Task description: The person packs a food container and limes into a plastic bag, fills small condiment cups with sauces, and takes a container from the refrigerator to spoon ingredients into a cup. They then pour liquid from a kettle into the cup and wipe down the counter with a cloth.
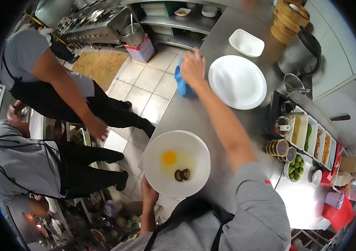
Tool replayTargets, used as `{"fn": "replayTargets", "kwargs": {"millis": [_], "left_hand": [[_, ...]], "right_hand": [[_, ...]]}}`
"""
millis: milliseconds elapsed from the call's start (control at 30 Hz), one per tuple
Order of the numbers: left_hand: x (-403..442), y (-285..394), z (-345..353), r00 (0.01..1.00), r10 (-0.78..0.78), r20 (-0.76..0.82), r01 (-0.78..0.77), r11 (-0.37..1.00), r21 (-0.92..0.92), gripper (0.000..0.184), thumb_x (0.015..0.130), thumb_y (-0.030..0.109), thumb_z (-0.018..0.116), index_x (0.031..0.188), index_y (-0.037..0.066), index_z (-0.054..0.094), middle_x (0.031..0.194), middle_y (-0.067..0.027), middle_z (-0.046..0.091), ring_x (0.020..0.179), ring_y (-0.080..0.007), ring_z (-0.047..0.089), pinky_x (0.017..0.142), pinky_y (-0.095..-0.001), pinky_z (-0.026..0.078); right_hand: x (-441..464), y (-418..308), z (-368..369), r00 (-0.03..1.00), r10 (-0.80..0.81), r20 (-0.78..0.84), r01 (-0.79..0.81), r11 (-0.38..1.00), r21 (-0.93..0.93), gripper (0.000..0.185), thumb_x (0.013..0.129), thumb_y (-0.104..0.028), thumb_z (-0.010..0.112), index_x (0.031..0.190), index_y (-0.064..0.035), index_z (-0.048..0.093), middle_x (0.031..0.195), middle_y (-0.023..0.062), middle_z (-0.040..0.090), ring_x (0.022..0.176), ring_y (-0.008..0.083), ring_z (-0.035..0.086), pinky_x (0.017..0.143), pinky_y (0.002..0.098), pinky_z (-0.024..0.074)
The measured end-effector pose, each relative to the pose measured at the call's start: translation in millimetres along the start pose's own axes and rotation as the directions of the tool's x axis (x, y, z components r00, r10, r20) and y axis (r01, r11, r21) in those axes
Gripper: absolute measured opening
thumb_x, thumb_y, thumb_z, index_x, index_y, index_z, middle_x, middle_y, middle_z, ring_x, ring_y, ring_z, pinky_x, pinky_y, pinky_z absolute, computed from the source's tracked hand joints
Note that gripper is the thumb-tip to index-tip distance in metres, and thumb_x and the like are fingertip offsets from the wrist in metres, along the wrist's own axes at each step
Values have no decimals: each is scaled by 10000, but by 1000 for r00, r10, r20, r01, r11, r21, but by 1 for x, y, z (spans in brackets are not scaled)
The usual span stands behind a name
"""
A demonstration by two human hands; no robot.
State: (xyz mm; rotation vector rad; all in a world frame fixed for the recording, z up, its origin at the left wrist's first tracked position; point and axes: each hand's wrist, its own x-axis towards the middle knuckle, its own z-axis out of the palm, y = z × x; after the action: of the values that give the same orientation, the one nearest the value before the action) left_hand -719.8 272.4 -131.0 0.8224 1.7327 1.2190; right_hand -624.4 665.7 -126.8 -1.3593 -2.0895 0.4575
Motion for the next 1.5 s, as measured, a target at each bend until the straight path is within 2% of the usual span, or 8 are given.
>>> {"fn": "replayTargets", "kwargs": {"millis": [167, 433, 533, 633, 767, 933, 1367, 1500], "left_hand": [[1, -3, -2, 1000, -10, 23, 9, 1000, 10, 364, 777, -74, 534, 1134, -21, 483, 1065, -97, 580, 999, -168, 547, 868, -277, 417], [-3, -9, 1, 1000, 0, 8, 0, 1000, 6, 341, 793, -49, 528, 1129, -21, 479, 1057, -104, 585, 993, -168, 545, 864, -278, 416], [-4, -4, 4, 998, 40, -42, -40, 999, 0, 331, 798, -42, 528, 1125, -21, 482, 1056, -114, 583, 992, -174, 543, 860, -281, 414], [-13, -11, 5, 996, 53, -78, -46, 995, 93, 329, 800, -28, 535, 1125, -27, 482, 1055, -118, 579, 983, -181, 543, 857, -282, 411], [-23, -6, 8, 993, 20, -116, -6, 992, 122, 330, 801, -1, 547, 1122, -40, 484, 1048, -121, 570, 972, -191, 537, 860, -287, 404], [-21, -17, 9, 991, 58, -121, -48, 995, 84, 338, 785, 3, 559, 1113, -47, 492, 1049, -112, 563, 971, -192, 530, 861, -292, 398], [51, 4, 65, 959, 263, 104, -270, 961, 64, 376, 835, -16, 491, 1196, -58, 394, 1055, -163, 549, 936, -209, 574, 781, -298, 479], [58, 16, 88, 996, -9, 89, 28, 977, -211, 393, 876, 41, 482, 1235, -49, 349, 943, -158, 576, 761, -196, 620, 551, -263, 515]], "right_hand": [[28, 43, 62, 976, 138, -167, -189, 919, -346, 603, 833, -448, 482, 1170, 52, 486, 1320, 292, 348, 1278, 434, 212, 1015, 531, 208], [-96, 2, 52, 793, -601, 98, 587, 797, 139, 390, 832, -286, 554, 1127, -32, 544, 1127, 154, 536, 1155, 293, 429, 975, 409, 321], [-90, -10, 9, 843, -236, 483, -146, 764, 629, 393, 883, -338, 493, 1186, -88, 513, 1242, 141, 469, 1208, 306, 384, 1004, 409, 304], [-59, 3, -22, 911, -262, 318, -28, 731, 681, 407, 902, -406, 430, 1188, -136, 534, 1280, 105, 457, 1196, 258, 403, 994, 428, 308], [-84, 8, 6, 858, -365, 360, 448, 876, -179, 468, 871, -440, 460, 1211, -125, 519, 1348, 78, 406, 1268, 288, 332, 1020, 476, 259], [-152, 24, -12, 759, -591, 273, 601, 797, 53, 369, 852, -297, 518, 1184, -137, 545, 1330, 54, 434, 1284, 264, 314, 1021, 481, 257], [-307, 77, -114, 984, 122, -126, -172, 824, -540, 426, 833, -73, 439, 1251, 7, 424, 1348, 187, 365, 1228, 357, 343, 980, 451, 295], [-349, 56, -110, 993, 93, -75, -117, 883, -454, 447, 844, -106, 437, 1276, 2, 397, 1347, 203, 360, 1231, 364, 344, 954, 516, 293]]}}
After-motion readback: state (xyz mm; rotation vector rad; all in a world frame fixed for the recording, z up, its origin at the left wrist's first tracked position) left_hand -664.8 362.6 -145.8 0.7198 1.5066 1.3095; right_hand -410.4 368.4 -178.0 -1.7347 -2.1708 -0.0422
